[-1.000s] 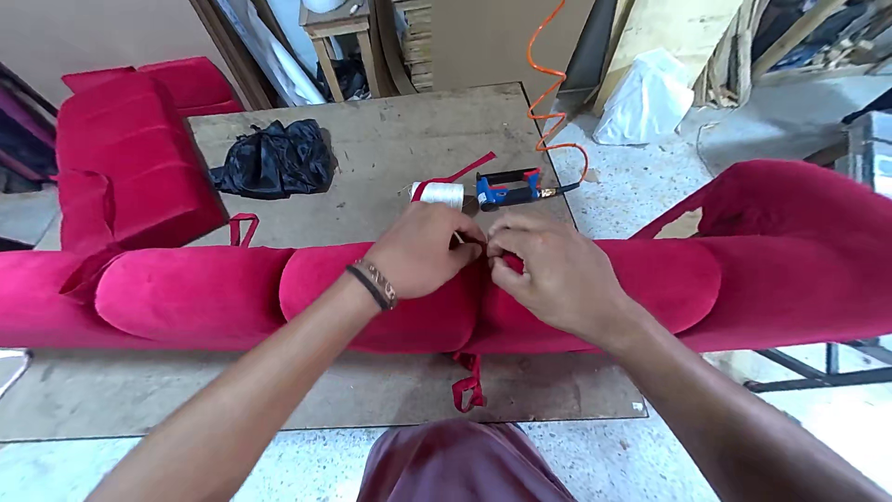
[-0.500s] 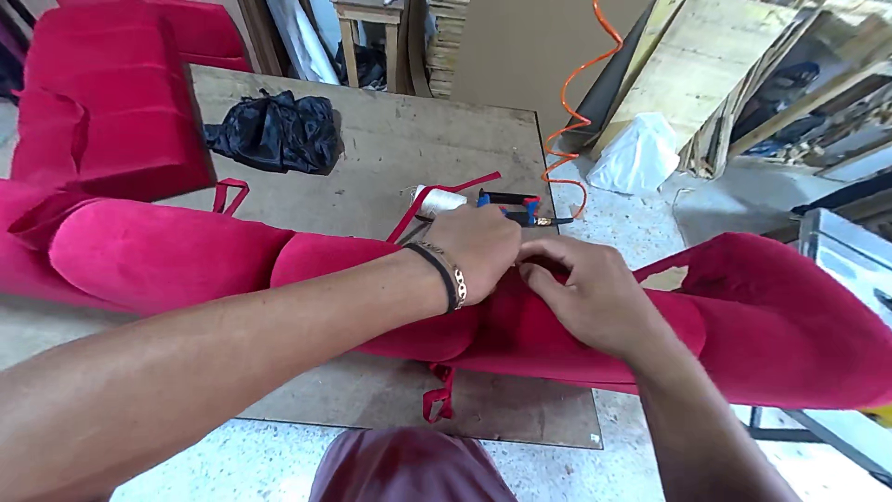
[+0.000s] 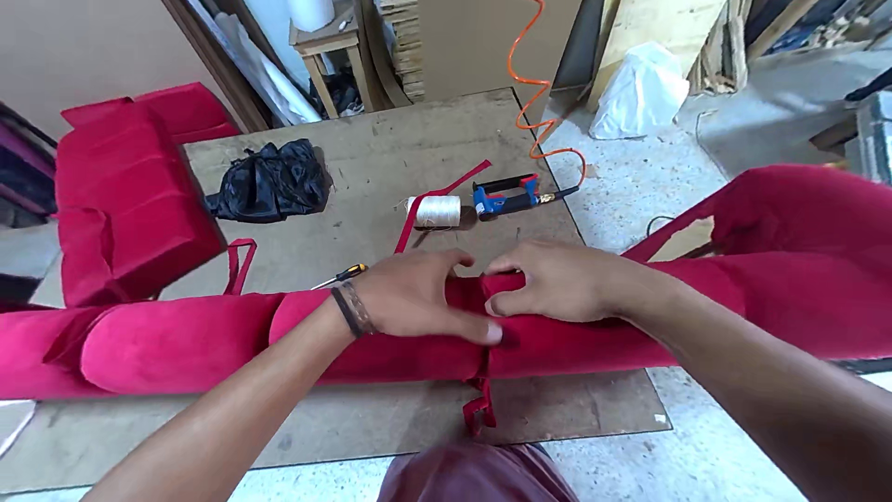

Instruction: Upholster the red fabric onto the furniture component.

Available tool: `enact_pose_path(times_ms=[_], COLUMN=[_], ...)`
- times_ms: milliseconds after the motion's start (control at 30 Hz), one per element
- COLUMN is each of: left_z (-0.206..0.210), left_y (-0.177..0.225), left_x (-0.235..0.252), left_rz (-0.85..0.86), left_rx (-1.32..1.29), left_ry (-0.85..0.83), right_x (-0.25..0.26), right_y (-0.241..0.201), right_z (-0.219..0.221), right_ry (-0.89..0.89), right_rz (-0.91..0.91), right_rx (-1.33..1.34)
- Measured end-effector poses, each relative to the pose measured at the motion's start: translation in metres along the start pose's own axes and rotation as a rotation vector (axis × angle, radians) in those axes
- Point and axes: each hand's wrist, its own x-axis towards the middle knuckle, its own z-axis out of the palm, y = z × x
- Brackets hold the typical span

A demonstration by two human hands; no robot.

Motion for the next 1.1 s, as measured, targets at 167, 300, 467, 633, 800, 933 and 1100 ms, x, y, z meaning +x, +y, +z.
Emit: enact_pose_path(times_ms=[167, 300, 467, 633, 800, 933, 1100], left_z=[0.024, 0.035, 0.035, 0.042, 0.051, 0.048, 0.039], left_y=[0.028, 0.027, 0.02, 0.024, 0.028, 0.031, 0.032], left_x=[-0.008, -0.011, -0.017, -0.019, -0.02, -0.017, -0.011], left_rz=[-0.089, -0.06, 0.038, 0.006, -0.022, -0.06, -0.103], left_rx=[0.405, 0.432, 0.395, 0.373, 0.41, 0.396, 0.355], left_ry=[0.13, 0.278, 0.294, 0.35, 0.434, 0.435, 0.41], right_x=[0.001, 0.001, -0.017, -0.018, -0.018, -0.015, -0.008], right_y=[0.003, 0.01, 0.011, 0.005, 0.0, 0.002, 0.006], right_z=[0.007, 0.008, 0.003, 0.014, 0.024, 0.025, 0.02], right_ry=[0.157, 0.215, 0.163, 0.118, 0.182, 0.226, 0.225], right_rz=[0.006, -0.046, -0.135, -0.052, 0.015, -0.008, -0.012], right_rx=[-0.007, 0.053, 0.222, -0.052, -0.081, -0.049, -0.02])
